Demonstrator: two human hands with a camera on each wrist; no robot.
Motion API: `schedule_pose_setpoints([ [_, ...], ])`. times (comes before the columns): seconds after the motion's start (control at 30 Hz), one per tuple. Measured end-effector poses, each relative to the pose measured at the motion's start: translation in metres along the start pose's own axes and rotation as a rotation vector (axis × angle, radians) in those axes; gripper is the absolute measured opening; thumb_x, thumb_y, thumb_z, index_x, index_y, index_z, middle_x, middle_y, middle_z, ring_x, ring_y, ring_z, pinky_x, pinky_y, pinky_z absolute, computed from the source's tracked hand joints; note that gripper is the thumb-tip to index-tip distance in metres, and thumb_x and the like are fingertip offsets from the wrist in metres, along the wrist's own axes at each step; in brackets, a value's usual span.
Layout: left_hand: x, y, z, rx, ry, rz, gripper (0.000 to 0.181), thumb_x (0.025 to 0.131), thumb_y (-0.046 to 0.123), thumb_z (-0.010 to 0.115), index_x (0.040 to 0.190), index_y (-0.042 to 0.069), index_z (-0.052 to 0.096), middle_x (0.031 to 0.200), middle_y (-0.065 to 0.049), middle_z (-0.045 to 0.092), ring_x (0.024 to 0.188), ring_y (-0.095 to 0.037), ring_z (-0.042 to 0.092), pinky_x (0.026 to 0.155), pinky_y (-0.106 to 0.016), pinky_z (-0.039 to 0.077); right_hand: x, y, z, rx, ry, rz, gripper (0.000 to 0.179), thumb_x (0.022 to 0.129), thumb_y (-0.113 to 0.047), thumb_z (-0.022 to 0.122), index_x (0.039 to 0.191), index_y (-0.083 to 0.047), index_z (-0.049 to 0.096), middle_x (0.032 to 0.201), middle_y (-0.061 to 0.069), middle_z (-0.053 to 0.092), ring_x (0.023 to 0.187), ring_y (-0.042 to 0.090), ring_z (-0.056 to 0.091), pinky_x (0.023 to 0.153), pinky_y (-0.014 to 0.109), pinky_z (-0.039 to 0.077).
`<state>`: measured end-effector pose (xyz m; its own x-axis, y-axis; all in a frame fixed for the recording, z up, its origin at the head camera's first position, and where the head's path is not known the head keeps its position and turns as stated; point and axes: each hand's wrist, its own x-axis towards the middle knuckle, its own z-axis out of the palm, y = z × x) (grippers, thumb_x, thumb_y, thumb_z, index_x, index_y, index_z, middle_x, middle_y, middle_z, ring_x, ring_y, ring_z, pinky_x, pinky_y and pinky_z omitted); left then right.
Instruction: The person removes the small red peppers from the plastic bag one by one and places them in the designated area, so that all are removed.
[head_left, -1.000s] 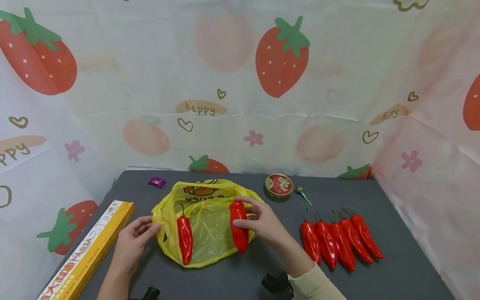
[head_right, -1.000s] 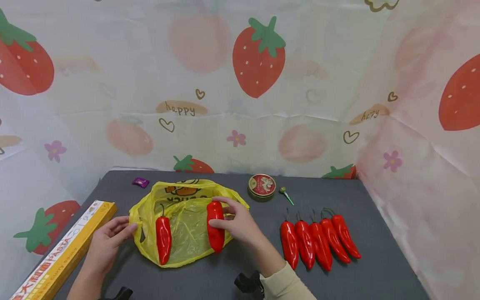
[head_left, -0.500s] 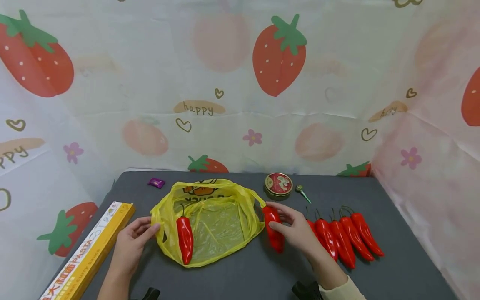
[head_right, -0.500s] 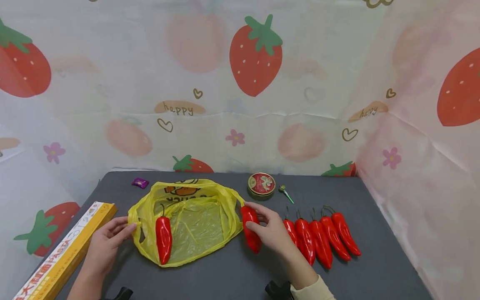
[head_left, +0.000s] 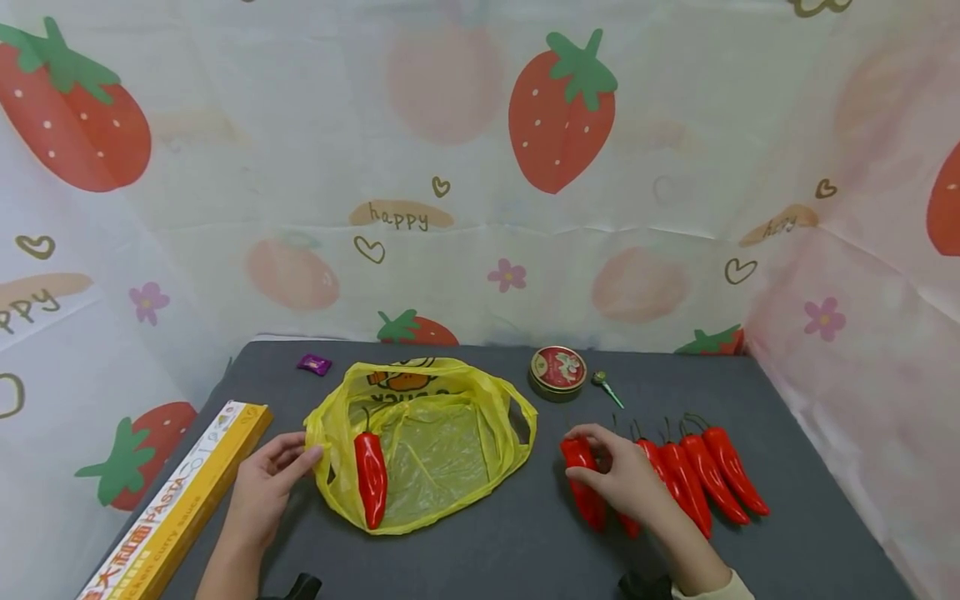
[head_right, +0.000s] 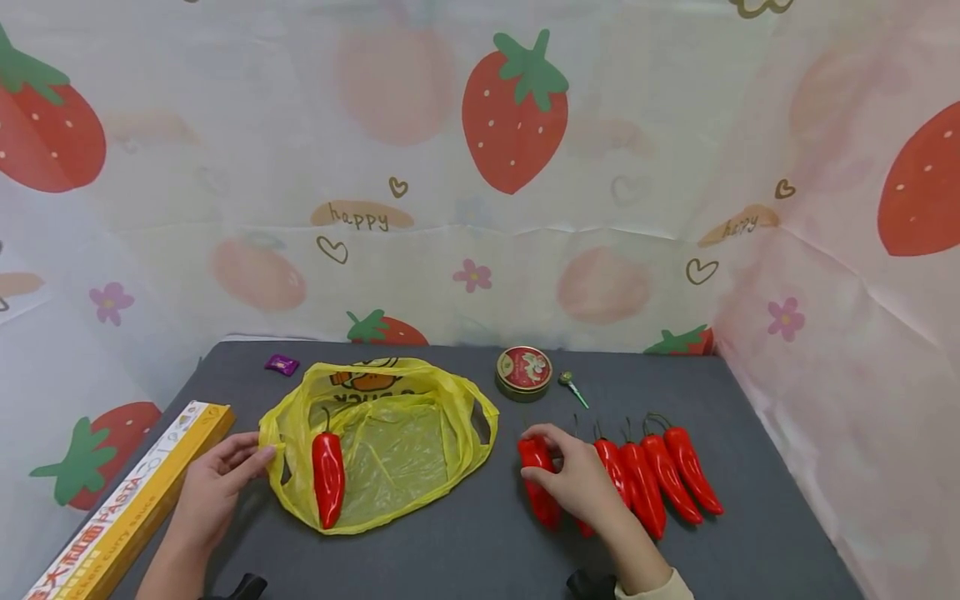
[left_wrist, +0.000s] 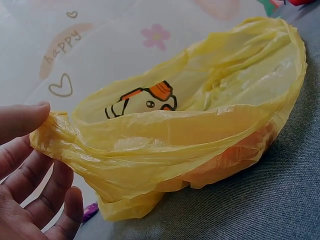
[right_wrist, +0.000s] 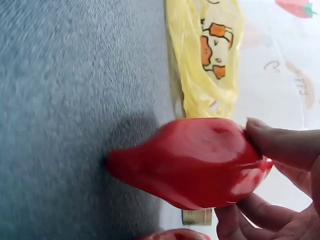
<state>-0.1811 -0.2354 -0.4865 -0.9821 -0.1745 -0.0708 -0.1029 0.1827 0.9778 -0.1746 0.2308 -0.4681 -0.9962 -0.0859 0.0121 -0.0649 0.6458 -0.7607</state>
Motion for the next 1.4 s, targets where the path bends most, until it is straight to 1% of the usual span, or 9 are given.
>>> schedule_pose_setpoints([
  [0.13, 0.000, 0.000, -0.001, -0.002, -0.001, -0.002, 0.051, 0.094, 0.041, 0.070, 0.127, 0.003, 0.061, 0.095, 0.016, 0.071, 0.087, -0.007, 0.065, 0.081, -0.021, 0.057, 0.002, 0.003, -0.002, -0.067, -0.004, -0.010, 0.041, 0.083, -0.020, 0.085, 0.118, -0.027, 0.066, 0.104, 0.002, 0.071, 0.083, 0.016, 0.060, 0.072, 0.033, 0.052],
  [0.2, 0.000, 0.000, -0.001, -0.004, -0.003, -0.004, 0.051, 0.094, 0.041, 0.070, 0.128, 0.003, 0.061, 0.096, 0.017, 0.071, 0.088, -0.006, 0.065, 0.081, -0.021, 0.057, 0.003, 0.005, -0.001, -0.116, 0.000, -0.024, 0.040, 0.083, -0.021, 0.085, 0.118, -0.025, 0.067, 0.105, 0.001, 0.069, 0.087, 0.017, 0.060, 0.075, 0.036, 0.053],
  [0.3, 0.000, 0.000, -0.002, -0.004, -0.005, -0.005, 0.052, 0.094, 0.041, 0.070, 0.128, 0.003, 0.061, 0.096, 0.017, 0.071, 0.088, -0.006, 0.065, 0.081, -0.021, 0.057, 0.003, 0.008, -0.001, -0.199, 0.000, -0.059, 0.038, 0.083, -0.021, 0.084, 0.118, -0.019, 0.070, 0.117, 0.007, 0.067, 0.104, 0.028, 0.061, 0.088, 0.048, 0.054],
  [0.4, -0.001, 0.000, -0.001, -0.005, -0.007, -0.007, 0.052, 0.094, 0.041, 0.070, 0.129, 0.003, 0.061, 0.097, 0.017, 0.071, 0.088, -0.006, 0.065, 0.081, -0.021, 0.057, 0.003, 0.012, -0.001, -0.271, 0.002, -0.074, 0.036, 0.085, -0.019, 0.083, 0.119, -0.014, 0.071, 0.132, 0.014, 0.062, 0.123, 0.039, 0.053, 0.100, 0.059, 0.047],
  [0.57, -0.001, 0.000, 0.000, -0.005, -0.009, 0.002, 0.052, 0.095, 0.041, 0.070, 0.129, 0.002, 0.060, 0.097, 0.016, 0.071, 0.089, -0.006, 0.065, 0.081, -0.021, 0.057, 0.002, 0.016, -0.003, -0.319, 0.008, -0.049, 0.037, 0.084, -0.017, 0.083, 0.119, -0.013, 0.072, 0.133, 0.016, 0.060, 0.127, 0.041, 0.049, 0.102, 0.061, 0.045],
  [0.9, -0.001, 0.001, 0.000, -0.007, -0.003, 0.008, 0.052, 0.095, 0.040, 0.070, 0.129, 0.002, 0.060, 0.097, 0.016, 0.071, 0.088, -0.006, 0.065, 0.081, -0.021, 0.057, 0.003, 0.012, -0.003, -0.333, 0.032, -0.071, 0.041, 0.082, -0.020, 0.085, 0.120, -0.012, 0.072, 0.130, 0.014, 0.062, 0.123, 0.040, 0.052, 0.101, 0.061, 0.046],
  [1.1, 0.000, 0.000, 0.000, -0.010, -0.007, 0.012, 0.050, 0.096, 0.038, 0.069, 0.129, 0.001, 0.060, 0.097, 0.016, 0.070, 0.088, -0.005, 0.065, 0.081, -0.021, 0.057, 0.006, -0.004, 0.002, -0.261, 0.029, -0.106, 0.042, 0.082, -0.018, 0.085, 0.122, -0.012, 0.071, 0.130, 0.012, 0.063, 0.123, 0.038, 0.054, 0.103, 0.060, 0.046],
  [1.23, 0.000, 0.001, 0.000, -0.024, -0.010, 0.003, 0.048, 0.096, 0.036, 0.070, 0.128, 0.002, 0.061, 0.096, 0.017, 0.070, 0.088, -0.005, 0.065, 0.080, -0.020, 0.057, 0.010, -0.018, 0.012, -0.233, 0.017, -0.139, 0.043, 0.082, -0.017, 0.085, 0.123, -0.013, 0.071, 0.129, 0.008, 0.064, 0.117, 0.032, 0.058, 0.093, 0.052, 0.053],
  [1.4, 0.000, 0.001, 0.000, -0.035, -0.008, -0.001, 0.048, 0.095, 0.036, 0.070, 0.127, 0.002, 0.061, 0.096, 0.016, 0.071, 0.088, -0.006, 0.065, 0.080, -0.021, 0.057, 0.016, -0.038, 0.028, -0.223, -0.007, -0.208, 0.045, 0.081, -0.018, 0.086, 0.123, -0.015, 0.070, 0.127, 0.006, 0.065, 0.114, 0.028, 0.060, 0.089, 0.049, 0.055],
])
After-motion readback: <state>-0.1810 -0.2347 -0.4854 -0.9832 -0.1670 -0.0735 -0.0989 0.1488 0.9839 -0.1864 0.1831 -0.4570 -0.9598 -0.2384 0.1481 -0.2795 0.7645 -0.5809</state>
